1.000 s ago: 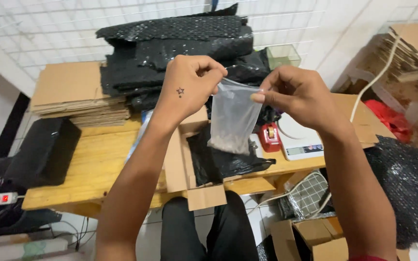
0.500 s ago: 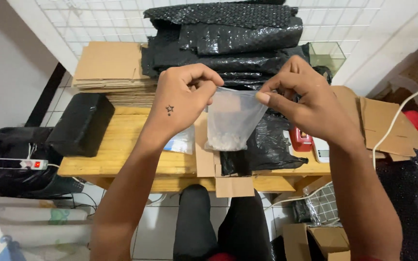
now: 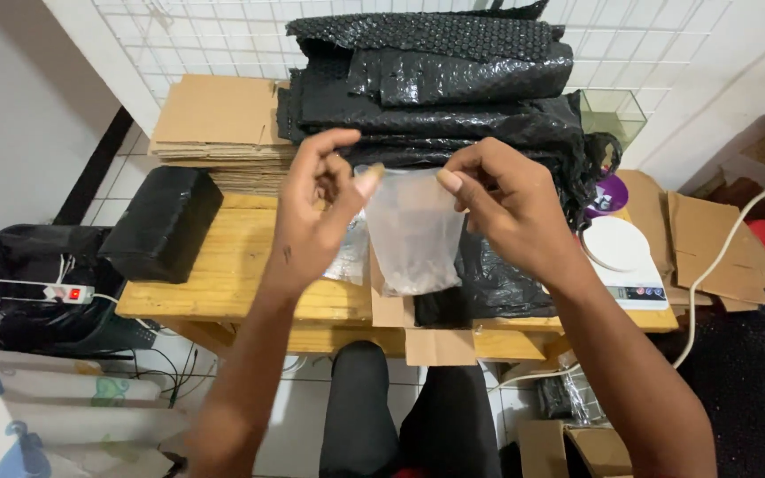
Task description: Assembling a cardboard box, placing items inside, and wrapping the package with plastic and bubble wrap.
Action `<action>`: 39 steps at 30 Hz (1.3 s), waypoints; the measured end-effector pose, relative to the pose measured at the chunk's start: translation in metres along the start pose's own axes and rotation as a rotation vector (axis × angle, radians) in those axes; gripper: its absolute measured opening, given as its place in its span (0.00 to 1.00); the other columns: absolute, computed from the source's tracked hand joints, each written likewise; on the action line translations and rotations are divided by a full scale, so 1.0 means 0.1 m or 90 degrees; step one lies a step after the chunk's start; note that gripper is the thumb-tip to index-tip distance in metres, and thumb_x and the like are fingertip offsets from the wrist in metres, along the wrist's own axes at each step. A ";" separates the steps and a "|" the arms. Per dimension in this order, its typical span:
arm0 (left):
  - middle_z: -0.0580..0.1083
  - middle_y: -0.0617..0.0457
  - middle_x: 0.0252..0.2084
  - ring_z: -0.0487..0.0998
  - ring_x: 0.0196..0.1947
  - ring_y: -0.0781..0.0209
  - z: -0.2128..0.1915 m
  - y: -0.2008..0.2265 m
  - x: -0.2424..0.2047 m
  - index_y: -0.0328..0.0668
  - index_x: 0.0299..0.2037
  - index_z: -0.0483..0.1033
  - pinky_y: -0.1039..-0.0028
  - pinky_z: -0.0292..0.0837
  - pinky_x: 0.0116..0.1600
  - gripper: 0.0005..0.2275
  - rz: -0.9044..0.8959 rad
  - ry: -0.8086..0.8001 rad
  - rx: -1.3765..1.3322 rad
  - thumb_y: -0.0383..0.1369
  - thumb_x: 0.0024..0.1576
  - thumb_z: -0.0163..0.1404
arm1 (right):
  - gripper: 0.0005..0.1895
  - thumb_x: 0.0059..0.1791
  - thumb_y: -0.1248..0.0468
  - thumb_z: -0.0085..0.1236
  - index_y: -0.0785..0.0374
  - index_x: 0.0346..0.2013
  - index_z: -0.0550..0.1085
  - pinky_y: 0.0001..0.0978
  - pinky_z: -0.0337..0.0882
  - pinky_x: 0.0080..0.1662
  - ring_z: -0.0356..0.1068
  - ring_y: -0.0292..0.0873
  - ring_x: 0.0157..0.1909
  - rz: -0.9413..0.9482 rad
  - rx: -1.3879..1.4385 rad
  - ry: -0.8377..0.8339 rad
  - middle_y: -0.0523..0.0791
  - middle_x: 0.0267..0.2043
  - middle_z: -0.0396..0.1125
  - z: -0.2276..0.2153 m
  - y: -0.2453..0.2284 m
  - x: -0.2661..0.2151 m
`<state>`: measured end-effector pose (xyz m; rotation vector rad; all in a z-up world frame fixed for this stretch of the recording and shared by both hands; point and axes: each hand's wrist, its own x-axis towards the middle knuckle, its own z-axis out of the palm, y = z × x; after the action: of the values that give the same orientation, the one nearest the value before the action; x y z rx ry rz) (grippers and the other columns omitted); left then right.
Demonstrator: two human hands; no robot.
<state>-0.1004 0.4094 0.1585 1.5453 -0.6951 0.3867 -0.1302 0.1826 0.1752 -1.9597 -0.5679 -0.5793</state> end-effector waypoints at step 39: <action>0.84 0.47 0.42 0.82 0.36 0.72 0.47 -0.28 -0.88 0.35 0.49 0.83 0.81 0.75 0.50 0.20 -0.383 -0.182 -0.526 0.44 0.67 0.44 | 0.09 0.52 0.71 0.61 0.69 0.46 0.77 0.26 0.68 0.36 0.68 0.36 0.34 0.229 0.091 0.142 0.47 0.31 0.70 0.01 0.58 0.03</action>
<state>-0.1563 0.3794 0.0765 0.9378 -0.4750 -0.5334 -0.0925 0.1596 0.1379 -1.7765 -0.1078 -0.5052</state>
